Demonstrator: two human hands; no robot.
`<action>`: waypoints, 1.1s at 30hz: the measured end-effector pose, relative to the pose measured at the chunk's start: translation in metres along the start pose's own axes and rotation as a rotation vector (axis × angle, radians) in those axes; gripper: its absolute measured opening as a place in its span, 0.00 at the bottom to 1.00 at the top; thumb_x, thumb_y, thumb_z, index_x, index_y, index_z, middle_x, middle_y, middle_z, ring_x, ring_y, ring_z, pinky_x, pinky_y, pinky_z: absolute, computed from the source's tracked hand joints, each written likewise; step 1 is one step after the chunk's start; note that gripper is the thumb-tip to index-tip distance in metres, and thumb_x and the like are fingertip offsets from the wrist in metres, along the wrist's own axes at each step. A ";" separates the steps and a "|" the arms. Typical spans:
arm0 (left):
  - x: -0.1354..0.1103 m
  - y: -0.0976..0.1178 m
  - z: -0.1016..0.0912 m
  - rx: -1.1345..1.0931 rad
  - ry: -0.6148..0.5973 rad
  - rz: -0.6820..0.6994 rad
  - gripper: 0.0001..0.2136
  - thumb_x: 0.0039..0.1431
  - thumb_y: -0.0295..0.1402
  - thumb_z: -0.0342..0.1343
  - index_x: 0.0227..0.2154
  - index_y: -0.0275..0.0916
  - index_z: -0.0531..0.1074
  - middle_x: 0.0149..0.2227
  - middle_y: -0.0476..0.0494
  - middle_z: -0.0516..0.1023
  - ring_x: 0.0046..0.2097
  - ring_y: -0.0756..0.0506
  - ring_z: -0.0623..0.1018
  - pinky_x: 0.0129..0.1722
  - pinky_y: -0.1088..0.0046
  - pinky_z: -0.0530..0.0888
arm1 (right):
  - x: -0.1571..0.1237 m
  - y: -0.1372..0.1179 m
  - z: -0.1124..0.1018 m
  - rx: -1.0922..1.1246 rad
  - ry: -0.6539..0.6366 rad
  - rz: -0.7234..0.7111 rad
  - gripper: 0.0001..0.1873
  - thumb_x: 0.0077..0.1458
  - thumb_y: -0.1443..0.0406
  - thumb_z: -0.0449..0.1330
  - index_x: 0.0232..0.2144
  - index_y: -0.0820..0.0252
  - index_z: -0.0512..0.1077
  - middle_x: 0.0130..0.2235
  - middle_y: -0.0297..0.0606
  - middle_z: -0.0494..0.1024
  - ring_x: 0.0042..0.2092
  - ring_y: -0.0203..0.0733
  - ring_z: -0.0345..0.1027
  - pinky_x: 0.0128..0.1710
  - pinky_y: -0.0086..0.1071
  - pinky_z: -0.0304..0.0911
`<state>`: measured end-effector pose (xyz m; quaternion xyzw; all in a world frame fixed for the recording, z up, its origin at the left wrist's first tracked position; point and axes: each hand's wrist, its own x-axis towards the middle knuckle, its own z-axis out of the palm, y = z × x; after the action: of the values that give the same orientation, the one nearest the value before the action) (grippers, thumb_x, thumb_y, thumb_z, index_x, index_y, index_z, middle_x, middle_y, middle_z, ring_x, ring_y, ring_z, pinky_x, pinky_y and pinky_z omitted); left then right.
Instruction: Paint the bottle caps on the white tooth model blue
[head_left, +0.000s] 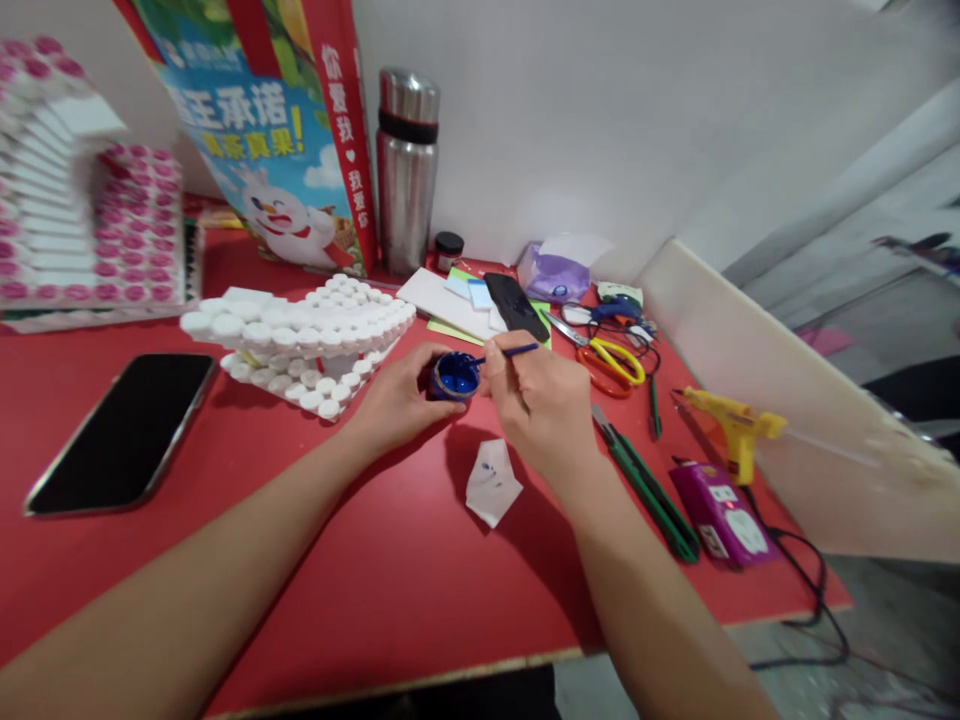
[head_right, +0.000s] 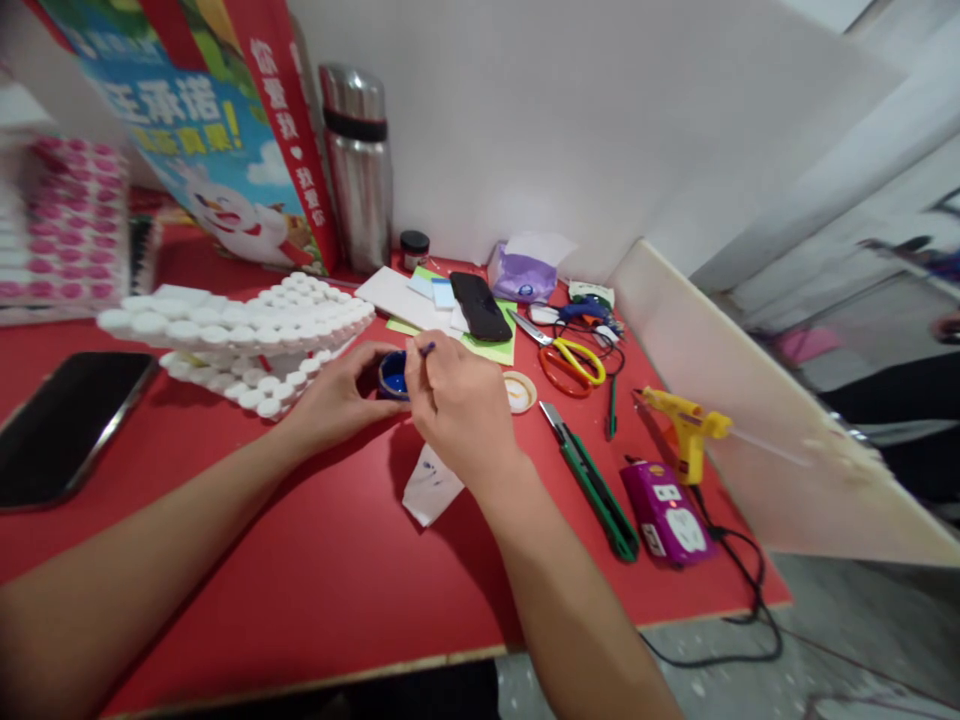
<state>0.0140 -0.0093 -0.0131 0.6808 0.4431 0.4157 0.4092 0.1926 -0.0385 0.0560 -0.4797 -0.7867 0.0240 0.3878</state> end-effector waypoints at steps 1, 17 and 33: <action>0.000 0.000 0.000 -0.004 0.002 0.001 0.22 0.52 0.32 0.70 0.51 0.41 0.75 0.50 0.41 0.83 0.51 0.38 0.82 0.54 0.57 0.78 | 0.000 -0.001 -0.001 0.062 -0.021 0.039 0.14 0.75 0.60 0.52 0.39 0.57 0.73 0.29 0.37 0.82 0.31 0.40 0.76 0.34 0.33 0.66; 0.001 -0.004 0.001 -0.030 -0.011 0.010 0.21 0.53 0.33 0.70 0.50 0.40 0.74 0.49 0.42 0.82 0.49 0.39 0.81 0.53 0.57 0.78 | 0.001 0.002 0.000 0.228 -0.099 0.152 0.14 0.75 0.59 0.53 0.36 0.56 0.72 0.29 0.36 0.81 0.30 0.39 0.78 0.33 0.32 0.69; 0.001 -0.006 0.000 -0.012 -0.001 -0.002 0.23 0.52 0.33 0.71 0.51 0.41 0.74 0.50 0.41 0.83 0.50 0.39 0.82 0.54 0.58 0.78 | 0.001 0.005 0.003 0.273 -0.111 0.110 0.14 0.75 0.58 0.54 0.37 0.57 0.73 0.31 0.35 0.82 0.31 0.38 0.79 0.35 0.32 0.70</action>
<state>0.0127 -0.0071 -0.0191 0.6781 0.4410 0.4178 0.4137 0.1939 -0.0340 0.0527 -0.4629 -0.7689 0.1782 0.4034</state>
